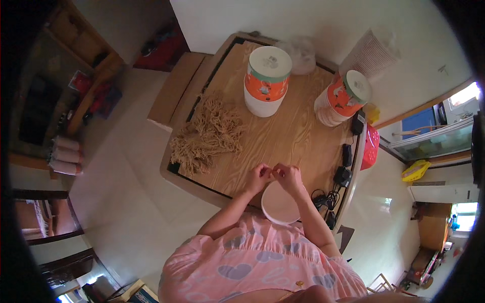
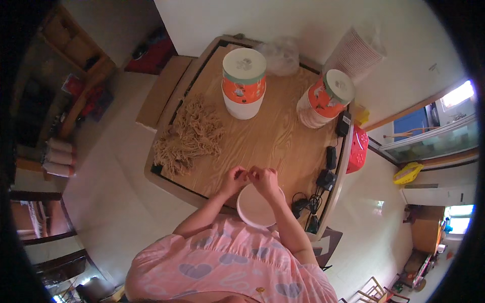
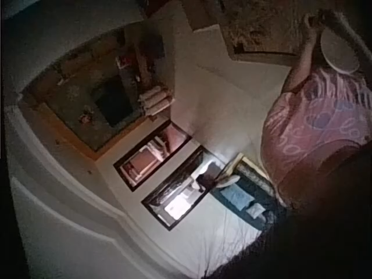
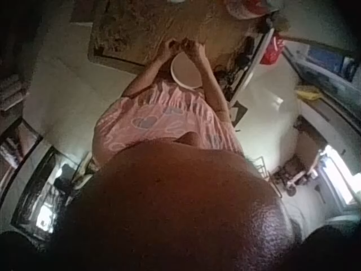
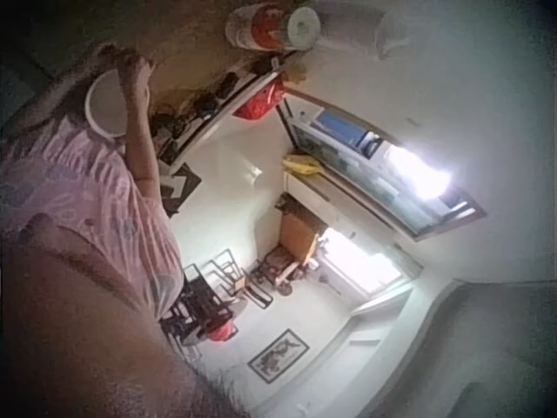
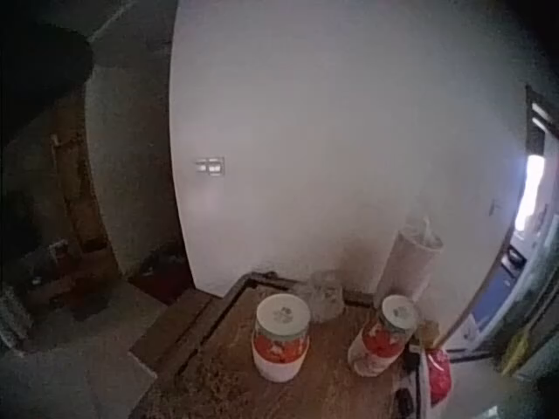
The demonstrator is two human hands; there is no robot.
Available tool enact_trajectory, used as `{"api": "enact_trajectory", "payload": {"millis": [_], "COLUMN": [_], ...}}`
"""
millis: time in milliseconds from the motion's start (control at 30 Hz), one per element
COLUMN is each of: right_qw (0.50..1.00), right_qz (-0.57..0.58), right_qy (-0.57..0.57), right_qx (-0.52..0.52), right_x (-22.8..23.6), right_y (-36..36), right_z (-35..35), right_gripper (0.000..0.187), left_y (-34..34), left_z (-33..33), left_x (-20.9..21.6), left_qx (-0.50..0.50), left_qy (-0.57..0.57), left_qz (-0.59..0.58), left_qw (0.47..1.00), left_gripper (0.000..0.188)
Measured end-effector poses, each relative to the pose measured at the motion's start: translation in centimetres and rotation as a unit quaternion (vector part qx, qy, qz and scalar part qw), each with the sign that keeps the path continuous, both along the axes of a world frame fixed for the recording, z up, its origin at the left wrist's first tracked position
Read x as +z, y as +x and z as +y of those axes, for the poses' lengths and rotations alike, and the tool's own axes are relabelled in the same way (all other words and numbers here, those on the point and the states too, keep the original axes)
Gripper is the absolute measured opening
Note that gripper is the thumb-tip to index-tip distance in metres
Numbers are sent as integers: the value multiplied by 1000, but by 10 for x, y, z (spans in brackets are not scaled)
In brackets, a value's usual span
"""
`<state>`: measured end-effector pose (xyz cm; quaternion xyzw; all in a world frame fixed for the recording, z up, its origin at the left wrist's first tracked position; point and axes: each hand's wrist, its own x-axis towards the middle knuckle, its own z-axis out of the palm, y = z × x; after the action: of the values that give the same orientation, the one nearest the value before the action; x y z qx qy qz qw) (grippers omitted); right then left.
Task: Placing shredded paper into containers and organizing them on a table.
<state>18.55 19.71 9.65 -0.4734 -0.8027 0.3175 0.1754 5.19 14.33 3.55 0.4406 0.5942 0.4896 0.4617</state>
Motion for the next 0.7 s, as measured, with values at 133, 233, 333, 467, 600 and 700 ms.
{"api": "enact_trajectory", "payload": {"millis": [133, 233, 333, 467, 600, 700], "right_qw": [999, 998, 996, 998, 996, 993], "right_qz": [-3, -11, -21, -10, -8, 3], "right_qy": [42, 61, 90, -2, -51, -79], "right_qx": [-3, -7, -14, -68, -75, -91], "right_x": [-7, -14, -20, -15, -7, -7], "right_y": [0, -3, -3, -3, -1, 3], "right_z": [-1, -3, -4, -5, -2, 0], "right_gripper": [7, 8, 8, 9, 9, 11], "left_y": [1, 2, 4, 2, -3, -3], "left_z": [1, 4, 7, 11, 16, 17], "left_x": [18, 19, 22, 4, -22, -12], "left_qx": [5, 10, -1, -11, -10, -10], "left_qy": [106, 96, 81, 49, -7, -58], "left_qz": [227, 254, 235, 206, -25, -151], "left_qw": [968, 962, 968, 977, 1000, 987], "left_gripper": [6, 8, 7, 8, 10, 10]}}
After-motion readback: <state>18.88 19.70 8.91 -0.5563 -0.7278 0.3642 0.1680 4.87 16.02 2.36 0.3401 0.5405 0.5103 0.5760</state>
